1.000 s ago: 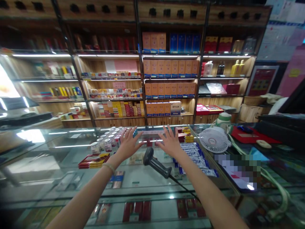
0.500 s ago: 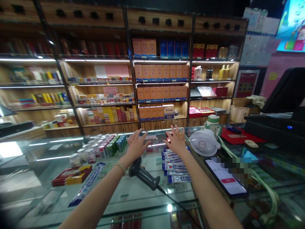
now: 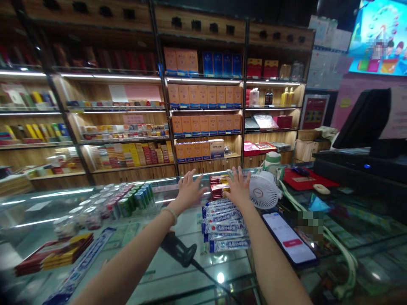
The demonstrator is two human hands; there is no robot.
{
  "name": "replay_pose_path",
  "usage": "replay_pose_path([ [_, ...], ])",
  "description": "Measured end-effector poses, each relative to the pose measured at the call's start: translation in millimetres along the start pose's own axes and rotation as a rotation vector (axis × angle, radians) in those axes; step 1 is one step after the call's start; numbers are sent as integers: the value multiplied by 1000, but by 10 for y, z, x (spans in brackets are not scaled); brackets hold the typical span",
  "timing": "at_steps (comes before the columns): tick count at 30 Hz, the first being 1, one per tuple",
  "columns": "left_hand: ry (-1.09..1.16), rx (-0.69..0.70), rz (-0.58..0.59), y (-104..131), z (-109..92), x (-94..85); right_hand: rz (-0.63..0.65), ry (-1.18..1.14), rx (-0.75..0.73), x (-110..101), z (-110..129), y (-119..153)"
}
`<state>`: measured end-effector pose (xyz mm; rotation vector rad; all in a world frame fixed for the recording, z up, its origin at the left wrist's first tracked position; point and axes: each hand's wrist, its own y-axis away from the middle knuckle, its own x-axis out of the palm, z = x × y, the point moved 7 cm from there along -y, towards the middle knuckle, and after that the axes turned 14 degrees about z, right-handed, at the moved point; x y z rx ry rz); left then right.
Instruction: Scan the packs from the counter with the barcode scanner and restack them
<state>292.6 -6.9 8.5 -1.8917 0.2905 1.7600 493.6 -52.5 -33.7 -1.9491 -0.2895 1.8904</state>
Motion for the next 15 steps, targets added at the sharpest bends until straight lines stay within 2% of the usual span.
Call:
replay_pose_path([
  [7,31,-24,110,-206,-261,320,31,48,42,14,-98,29],
  [11,3,-53,161,-299,-290,520,83,90,57,94,-121,8],
  [15,-16,-60,211,-378,-309,638,149,126,51,200,-97,-33],
])
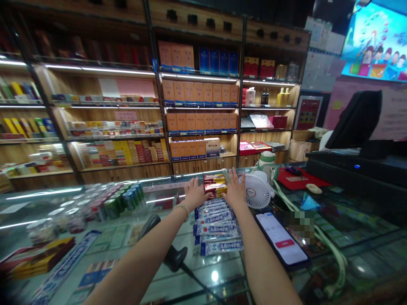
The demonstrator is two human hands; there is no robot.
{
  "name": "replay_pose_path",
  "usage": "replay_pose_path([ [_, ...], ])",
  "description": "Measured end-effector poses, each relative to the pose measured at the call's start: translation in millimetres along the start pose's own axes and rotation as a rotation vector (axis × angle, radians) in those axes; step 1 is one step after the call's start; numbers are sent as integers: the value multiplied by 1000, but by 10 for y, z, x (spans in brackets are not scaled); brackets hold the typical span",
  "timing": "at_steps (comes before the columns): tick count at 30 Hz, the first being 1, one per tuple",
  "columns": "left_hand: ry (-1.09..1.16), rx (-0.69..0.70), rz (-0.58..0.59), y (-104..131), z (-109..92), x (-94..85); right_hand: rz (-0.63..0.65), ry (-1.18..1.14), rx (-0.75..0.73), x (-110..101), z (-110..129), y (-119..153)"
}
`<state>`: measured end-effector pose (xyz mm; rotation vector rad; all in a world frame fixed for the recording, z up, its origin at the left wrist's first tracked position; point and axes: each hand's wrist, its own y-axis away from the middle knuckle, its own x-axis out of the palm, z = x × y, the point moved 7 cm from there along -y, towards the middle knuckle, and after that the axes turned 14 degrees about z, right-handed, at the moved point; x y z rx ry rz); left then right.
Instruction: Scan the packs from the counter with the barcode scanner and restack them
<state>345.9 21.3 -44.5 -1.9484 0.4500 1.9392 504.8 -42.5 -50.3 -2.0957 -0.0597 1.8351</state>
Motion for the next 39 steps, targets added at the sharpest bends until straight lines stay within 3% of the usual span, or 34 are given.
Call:
replay_pose_path([
  [10,-22,-10,-32,-13,-64,-42,-71,-45,-41,9,53,-25],
  [17,-16,-30,-109,85,22,-241,-181,-55,-47,-103,73,3],
  [29,-2,-32,-346,700,461,-885,-341,-289,-78,-525,356,242],
  [34,1,-41,-445,995,748,-1045,-342,-518,-87,-644,507,212],
  [39,18,-90,-505,1260,1031,-1092,-285,-672,-114,-731,746,149],
])
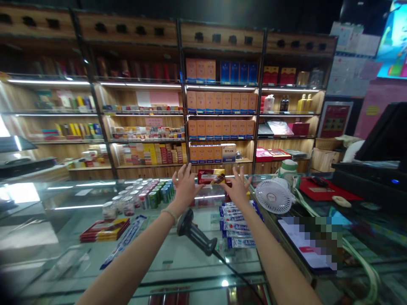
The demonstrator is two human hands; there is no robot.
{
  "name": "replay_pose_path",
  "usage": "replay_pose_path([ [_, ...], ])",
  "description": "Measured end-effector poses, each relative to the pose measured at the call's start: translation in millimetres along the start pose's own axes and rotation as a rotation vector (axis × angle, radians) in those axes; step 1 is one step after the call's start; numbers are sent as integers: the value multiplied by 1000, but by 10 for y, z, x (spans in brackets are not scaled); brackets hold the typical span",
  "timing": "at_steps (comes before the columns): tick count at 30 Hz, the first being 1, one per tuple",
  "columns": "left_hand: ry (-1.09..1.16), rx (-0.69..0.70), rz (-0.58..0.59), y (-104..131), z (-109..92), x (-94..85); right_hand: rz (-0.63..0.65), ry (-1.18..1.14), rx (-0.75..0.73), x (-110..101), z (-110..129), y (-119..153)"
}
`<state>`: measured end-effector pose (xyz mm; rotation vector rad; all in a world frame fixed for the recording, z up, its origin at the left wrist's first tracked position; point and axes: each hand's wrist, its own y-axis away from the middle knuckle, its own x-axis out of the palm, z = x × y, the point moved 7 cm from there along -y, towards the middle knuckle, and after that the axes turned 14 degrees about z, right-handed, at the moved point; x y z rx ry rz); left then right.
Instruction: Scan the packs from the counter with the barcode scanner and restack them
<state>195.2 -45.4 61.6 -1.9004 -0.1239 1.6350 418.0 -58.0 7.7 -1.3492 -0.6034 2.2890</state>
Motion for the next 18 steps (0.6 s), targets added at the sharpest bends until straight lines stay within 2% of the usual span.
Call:
replay_pose_path([
  [5,-9,-51,-24,157,298,-67,110,-102,-11,172,271,-25],
  [9,-19,-67,-33,275,492,-33,197,-187,-21,362,424,0],
  [13,-14,-89,-29,384,604,82,259,-206,-11,531,470,52],
  [18,25,-99,-18,426,652,182,262,-266,-5,562,454,106],
])
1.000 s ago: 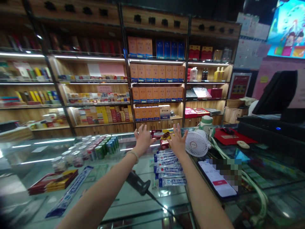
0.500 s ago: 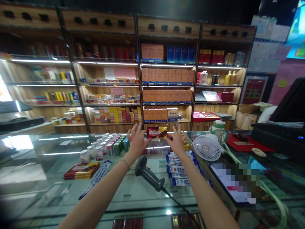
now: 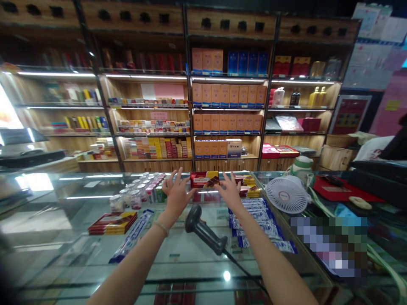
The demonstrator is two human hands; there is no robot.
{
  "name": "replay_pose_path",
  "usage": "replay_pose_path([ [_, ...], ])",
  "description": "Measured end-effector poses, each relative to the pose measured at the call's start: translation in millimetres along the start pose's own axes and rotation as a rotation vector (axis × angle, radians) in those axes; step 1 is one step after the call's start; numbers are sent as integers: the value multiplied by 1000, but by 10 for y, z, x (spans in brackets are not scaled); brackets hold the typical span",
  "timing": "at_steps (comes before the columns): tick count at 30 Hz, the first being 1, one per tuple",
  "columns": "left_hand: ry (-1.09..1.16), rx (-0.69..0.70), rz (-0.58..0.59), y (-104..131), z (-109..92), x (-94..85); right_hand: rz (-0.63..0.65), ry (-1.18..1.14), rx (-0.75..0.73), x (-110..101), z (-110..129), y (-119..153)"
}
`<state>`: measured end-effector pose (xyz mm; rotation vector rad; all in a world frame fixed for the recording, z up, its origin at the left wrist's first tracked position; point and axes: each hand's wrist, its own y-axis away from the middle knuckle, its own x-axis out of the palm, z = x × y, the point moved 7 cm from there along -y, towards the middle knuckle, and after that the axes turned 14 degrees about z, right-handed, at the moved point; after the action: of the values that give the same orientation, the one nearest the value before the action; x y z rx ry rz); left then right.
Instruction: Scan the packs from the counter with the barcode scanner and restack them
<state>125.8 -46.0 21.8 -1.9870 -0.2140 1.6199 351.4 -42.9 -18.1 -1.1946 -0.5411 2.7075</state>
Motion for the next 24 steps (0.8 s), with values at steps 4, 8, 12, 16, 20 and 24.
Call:
replay_pose_path([
  [4,16,-24,13,3,1,-29,-52,-50,8,-31,17,59],
  [8,-17,-10,-2,58,-83,-102,-123,-55,-28,-41,95,135],
  [12,-73,83,8,117,-218,-101,-146,-34,-41,-16,176,201],
  [16,-82,140,-8,153,-274,-77,-124,-20,-45,15,261,244],
  [20,-57,152,-41,170,-263,-78,-148,9,-122,0,415,314],
  [24,-26,179,-168,196,-233,-145,-149,68,-298,-10,673,452],
])
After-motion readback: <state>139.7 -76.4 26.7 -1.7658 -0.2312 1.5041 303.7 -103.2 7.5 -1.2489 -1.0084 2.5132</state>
